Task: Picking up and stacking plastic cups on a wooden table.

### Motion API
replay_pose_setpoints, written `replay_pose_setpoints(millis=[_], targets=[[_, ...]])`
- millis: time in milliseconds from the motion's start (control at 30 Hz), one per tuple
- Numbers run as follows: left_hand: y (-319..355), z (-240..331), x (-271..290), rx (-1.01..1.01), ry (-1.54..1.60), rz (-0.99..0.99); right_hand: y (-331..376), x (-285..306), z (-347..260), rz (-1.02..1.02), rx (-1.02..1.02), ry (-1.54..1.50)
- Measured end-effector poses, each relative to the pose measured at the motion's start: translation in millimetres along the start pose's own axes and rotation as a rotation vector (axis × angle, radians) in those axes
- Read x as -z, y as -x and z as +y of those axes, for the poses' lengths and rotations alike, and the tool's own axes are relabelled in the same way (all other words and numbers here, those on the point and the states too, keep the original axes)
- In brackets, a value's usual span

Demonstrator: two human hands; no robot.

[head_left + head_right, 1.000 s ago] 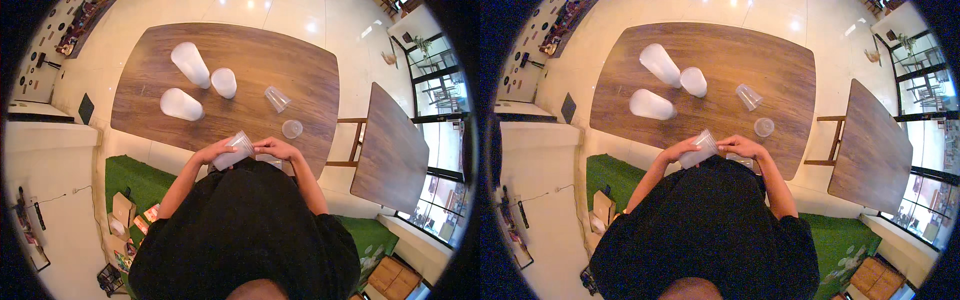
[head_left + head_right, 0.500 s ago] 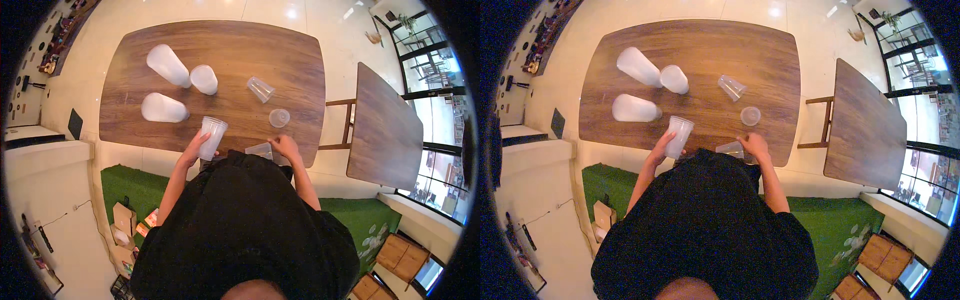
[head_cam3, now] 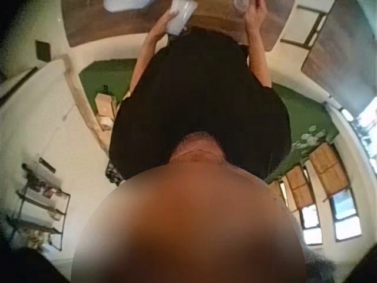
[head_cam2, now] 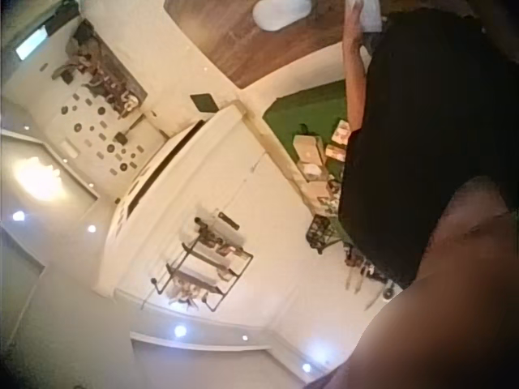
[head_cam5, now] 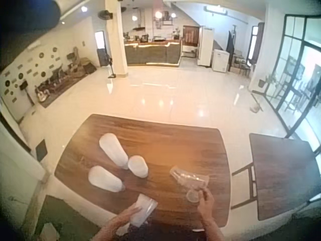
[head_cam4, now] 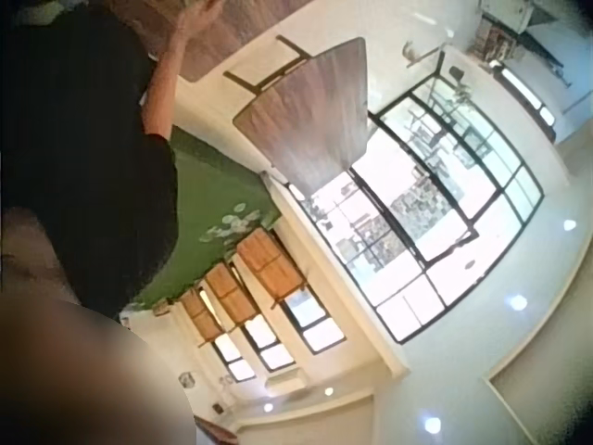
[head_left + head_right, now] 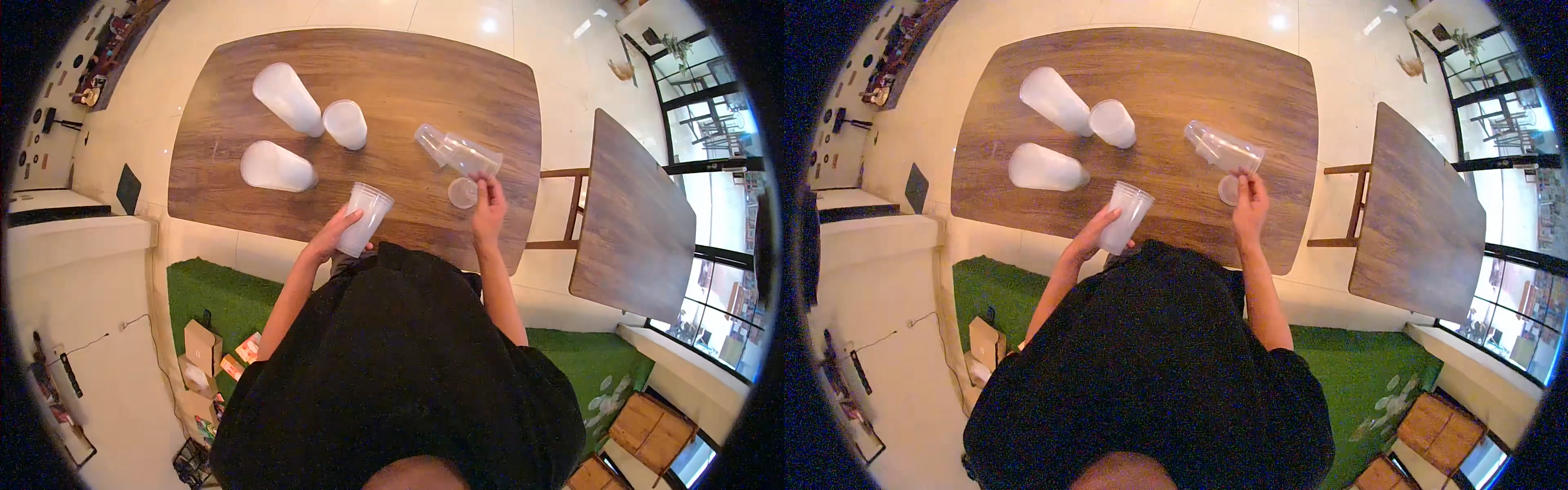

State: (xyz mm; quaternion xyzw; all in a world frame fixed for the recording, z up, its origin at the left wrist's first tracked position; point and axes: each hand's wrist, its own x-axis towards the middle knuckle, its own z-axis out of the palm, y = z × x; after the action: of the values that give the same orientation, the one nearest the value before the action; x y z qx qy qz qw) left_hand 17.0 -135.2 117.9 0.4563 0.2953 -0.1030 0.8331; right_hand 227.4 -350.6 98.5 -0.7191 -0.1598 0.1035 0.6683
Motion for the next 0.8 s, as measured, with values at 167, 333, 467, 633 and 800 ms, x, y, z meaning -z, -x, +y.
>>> replay_pose_setpoints(millis=[167,333,467,633,800], targets=[[-5,-2,2,0.015,-0.022,-0.028,-8,-10,-10,-0.253,-0.068,-0.096],[-7,-4,-1,-0.02,-0.03,-0.064,5,-22,-13,-0.541,-0.193,-0.06],[-9,-3,-1,-0.01,-0.059,-0.103,2,-19,-9,-0.69,-0.114,-0.076],[-14,-16,0,0.049,-0.187,-0.167,1,-24,-28,-0.939,-0.306,0.068],[-18,-11,-4,0.029,-0.244,-0.111,15,-37,3,-1.02,-0.293,-0.041]])
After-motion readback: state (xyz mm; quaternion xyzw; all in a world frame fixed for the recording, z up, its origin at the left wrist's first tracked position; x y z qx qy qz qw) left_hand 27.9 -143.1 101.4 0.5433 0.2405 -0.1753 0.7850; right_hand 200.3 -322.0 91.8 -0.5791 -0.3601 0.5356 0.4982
